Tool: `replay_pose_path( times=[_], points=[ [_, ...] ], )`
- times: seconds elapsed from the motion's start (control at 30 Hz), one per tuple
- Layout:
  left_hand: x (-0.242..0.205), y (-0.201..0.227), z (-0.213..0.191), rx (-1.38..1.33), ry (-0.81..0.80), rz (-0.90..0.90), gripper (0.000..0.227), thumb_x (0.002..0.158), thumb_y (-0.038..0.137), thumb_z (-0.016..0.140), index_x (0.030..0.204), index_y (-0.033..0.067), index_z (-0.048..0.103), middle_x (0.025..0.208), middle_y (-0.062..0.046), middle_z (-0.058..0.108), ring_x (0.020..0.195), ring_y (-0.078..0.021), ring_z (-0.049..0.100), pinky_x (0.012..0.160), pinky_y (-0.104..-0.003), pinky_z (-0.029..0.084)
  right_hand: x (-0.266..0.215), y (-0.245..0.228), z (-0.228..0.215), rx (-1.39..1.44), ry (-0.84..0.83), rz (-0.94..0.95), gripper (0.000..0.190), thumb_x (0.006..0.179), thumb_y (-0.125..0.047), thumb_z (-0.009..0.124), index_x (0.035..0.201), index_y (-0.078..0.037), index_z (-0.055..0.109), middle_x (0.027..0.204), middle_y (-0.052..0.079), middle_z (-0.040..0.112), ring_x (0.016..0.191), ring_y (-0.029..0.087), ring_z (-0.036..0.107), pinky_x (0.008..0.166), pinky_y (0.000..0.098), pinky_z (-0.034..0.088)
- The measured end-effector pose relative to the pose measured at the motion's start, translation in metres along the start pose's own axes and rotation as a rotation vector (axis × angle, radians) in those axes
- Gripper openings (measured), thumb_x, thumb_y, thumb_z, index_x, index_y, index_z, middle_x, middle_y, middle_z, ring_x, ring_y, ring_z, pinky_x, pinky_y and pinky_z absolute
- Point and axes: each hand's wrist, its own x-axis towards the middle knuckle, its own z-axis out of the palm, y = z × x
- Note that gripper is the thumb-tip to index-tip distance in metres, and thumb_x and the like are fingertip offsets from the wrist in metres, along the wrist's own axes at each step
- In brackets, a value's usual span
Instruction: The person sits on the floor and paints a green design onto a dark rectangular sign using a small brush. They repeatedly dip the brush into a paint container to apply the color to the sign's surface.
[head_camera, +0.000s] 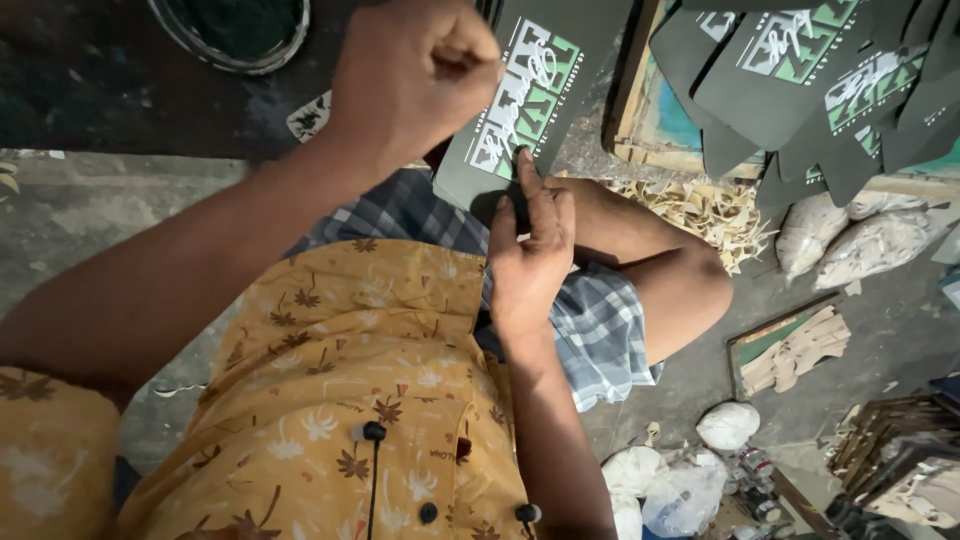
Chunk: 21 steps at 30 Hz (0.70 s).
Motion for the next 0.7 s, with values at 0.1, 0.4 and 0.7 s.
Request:
replay_pose_path(
  times=[0.1, 0.4, 0.7],
  points=[
    [-0.013, 0.012, -0.005, 0.049, -0.030, -0.061, 0.014, 0.103, 0.004, 0.079, 0.094, 0.0050, 0.068, 0.088, -0.005, 0.073, 0.078, -0.0105, 0.072, 0.070, -0.024, 0.059, 0.002, -0.002, -0.001, -0.022, 0.005, -0.009, 0.052, 0.092, 0.003, 0.066, 0.142, -0.010, 0.065, 0.101, 0.012, 0.059, 0.089, 0.022, 0.062, 0.081, 0.0322, 0.055],
    [-0.029, 0.042, -0.009, 0.168, 0.016, -0.068, 0.012, 0.097, 0.006, 0.080, 0.097, 0.0069, 0.068, 0.090, -0.006, 0.070, 0.073, -0.0182, 0.068, 0.059, -0.032, 0.049, 0.011, -0.002, 0.006, -0.068, 0.031, -0.074, 0.048, 0.094, -0.002, 0.066, 0.141, -0.008, 0.064, 0.104, 0.015, 0.071, 0.092, 0.026, 0.070, 0.086, 0.0375, 0.056],
    [-0.034, 0.038, -0.002, 0.188, 0.046, -0.057, 0.016, 0.096, 0.005, 0.080, 0.096, 0.0078, 0.065, 0.091, -0.006, 0.069, 0.078, -0.0236, 0.069, 0.064, -0.036, 0.051, 0.007, -0.002, 0.007, -0.097, 0.033, -0.083, 0.047, 0.096, -0.002, 0.067, 0.142, -0.008, 0.063, 0.108, 0.016, 0.069, 0.097, 0.029, 0.067, 0.092, 0.0397, 0.054]
  ],
)
